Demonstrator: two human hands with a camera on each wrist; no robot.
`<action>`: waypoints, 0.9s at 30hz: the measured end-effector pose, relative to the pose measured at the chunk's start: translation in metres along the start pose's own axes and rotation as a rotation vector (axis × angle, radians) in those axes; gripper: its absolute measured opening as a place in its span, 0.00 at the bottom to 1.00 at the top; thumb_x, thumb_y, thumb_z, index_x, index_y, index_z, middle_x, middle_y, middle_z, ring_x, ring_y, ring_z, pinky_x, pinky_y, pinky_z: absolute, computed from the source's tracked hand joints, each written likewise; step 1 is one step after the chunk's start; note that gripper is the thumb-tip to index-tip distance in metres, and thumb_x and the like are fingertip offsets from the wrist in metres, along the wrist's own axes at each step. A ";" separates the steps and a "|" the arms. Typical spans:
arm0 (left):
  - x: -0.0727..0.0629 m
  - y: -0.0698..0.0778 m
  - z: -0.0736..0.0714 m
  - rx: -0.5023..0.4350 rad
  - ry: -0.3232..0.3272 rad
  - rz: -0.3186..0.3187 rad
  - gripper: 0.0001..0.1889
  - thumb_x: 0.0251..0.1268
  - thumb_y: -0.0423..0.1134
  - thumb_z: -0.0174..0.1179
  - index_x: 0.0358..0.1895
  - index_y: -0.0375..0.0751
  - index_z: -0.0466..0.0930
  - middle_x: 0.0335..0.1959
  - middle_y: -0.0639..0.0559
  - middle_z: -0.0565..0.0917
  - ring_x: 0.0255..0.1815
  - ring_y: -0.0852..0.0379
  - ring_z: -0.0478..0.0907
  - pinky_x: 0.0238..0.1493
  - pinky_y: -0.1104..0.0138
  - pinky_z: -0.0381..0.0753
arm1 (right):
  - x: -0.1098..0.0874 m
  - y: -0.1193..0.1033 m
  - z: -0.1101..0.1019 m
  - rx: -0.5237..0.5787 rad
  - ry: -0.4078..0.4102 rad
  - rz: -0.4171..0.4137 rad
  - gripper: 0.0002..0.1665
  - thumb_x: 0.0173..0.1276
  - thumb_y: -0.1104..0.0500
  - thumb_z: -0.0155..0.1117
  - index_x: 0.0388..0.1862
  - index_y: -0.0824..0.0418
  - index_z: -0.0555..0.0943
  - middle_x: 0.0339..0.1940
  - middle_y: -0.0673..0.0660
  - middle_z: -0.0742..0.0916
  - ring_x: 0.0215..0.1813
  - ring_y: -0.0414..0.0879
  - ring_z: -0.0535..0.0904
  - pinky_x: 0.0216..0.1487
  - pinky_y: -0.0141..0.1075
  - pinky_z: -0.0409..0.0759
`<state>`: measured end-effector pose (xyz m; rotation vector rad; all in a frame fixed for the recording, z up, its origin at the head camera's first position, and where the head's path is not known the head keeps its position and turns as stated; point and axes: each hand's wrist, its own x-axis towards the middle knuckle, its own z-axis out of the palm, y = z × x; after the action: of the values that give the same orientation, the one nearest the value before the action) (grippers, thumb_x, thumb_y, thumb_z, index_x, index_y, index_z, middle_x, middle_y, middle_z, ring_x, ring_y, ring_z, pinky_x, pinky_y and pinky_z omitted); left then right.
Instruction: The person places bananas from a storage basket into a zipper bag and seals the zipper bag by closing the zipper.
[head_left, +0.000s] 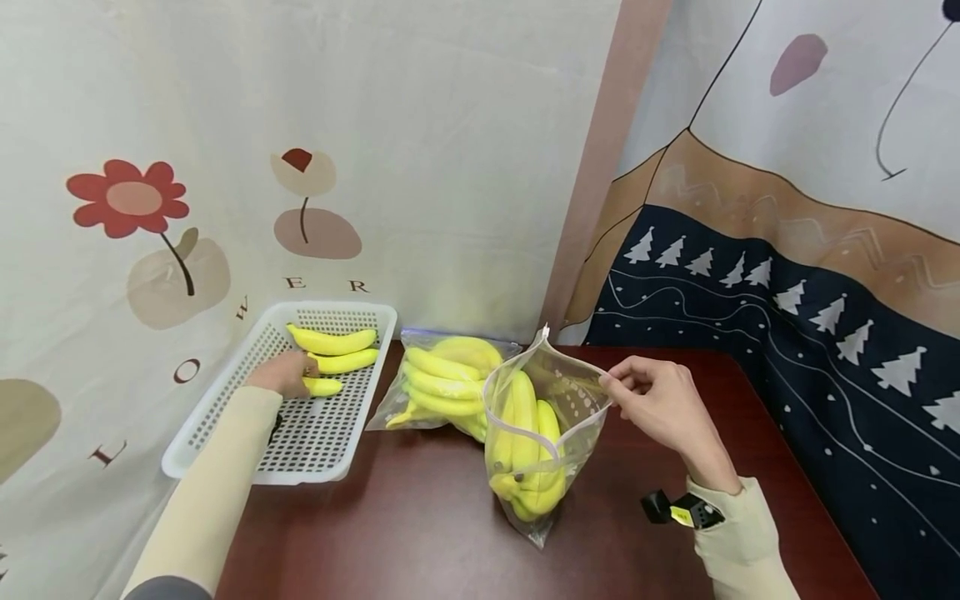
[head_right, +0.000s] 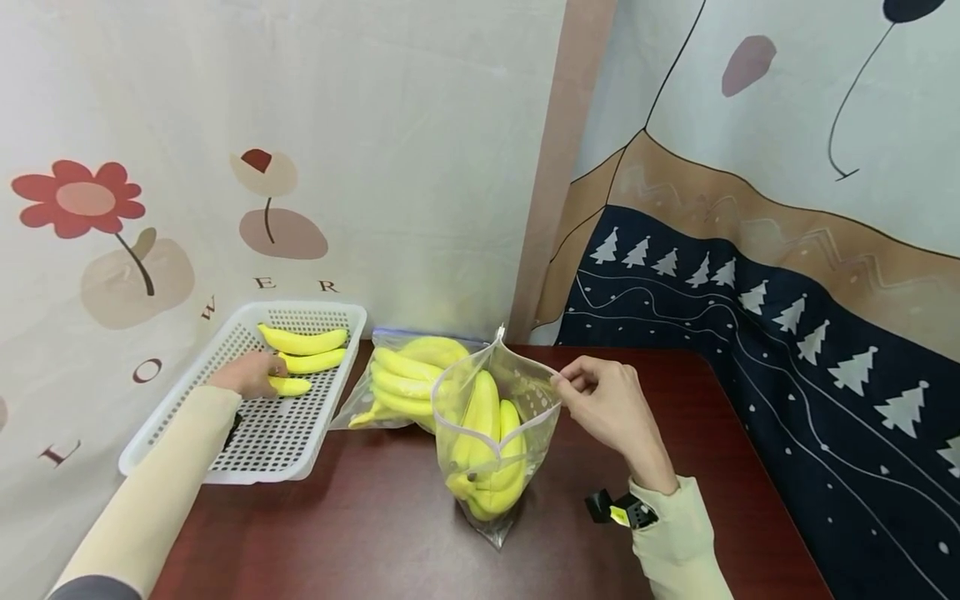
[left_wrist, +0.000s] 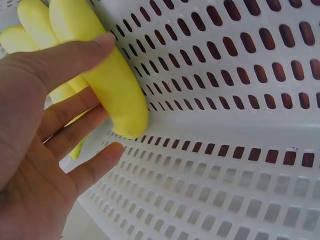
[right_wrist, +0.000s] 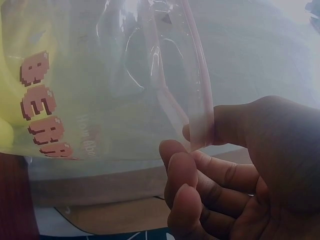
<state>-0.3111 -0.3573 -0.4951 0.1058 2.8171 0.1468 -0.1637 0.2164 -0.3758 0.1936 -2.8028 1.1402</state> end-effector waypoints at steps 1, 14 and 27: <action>0.000 0.001 0.000 -0.001 -0.001 0.007 0.19 0.54 0.32 0.74 0.51 0.34 0.85 0.46 0.38 0.85 0.42 0.46 0.80 0.47 0.50 0.82 | 0.000 0.000 0.000 0.000 0.001 0.000 0.09 0.72 0.53 0.67 0.41 0.58 0.87 0.27 0.54 0.88 0.24 0.46 0.82 0.27 0.35 0.83; -0.005 0.010 -0.010 -0.030 0.051 0.092 0.27 0.62 0.43 0.71 0.60 0.32 0.80 0.53 0.33 0.83 0.48 0.43 0.81 0.52 0.44 0.82 | 0.003 -0.002 -0.001 0.006 0.000 -0.002 0.10 0.73 0.53 0.67 0.41 0.58 0.87 0.26 0.54 0.88 0.24 0.46 0.82 0.26 0.35 0.83; -0.022 0.021 -0.022 -0.195 0.170 0.185 0.26 0.69 0.48 0.65 0.61 0.31 0.78 0.48 0.32 0.87 0.46 0.39 0.85 0.45 0.47 0.86 | 0.001 -0.003 -0.001 0.017 -0.006 -0.004 0.11 0.73 0.52 0.68 0.42 0.59 0.87 0.26 0.54 0.88 0.24 0.46 0.82 0.26 0.34 0.82</action>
<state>-0.2955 -0.3400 -0.4653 0.3228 2.9381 0.4937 -0.1644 0.2148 -0.3727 0.2045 -2.7968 1.1651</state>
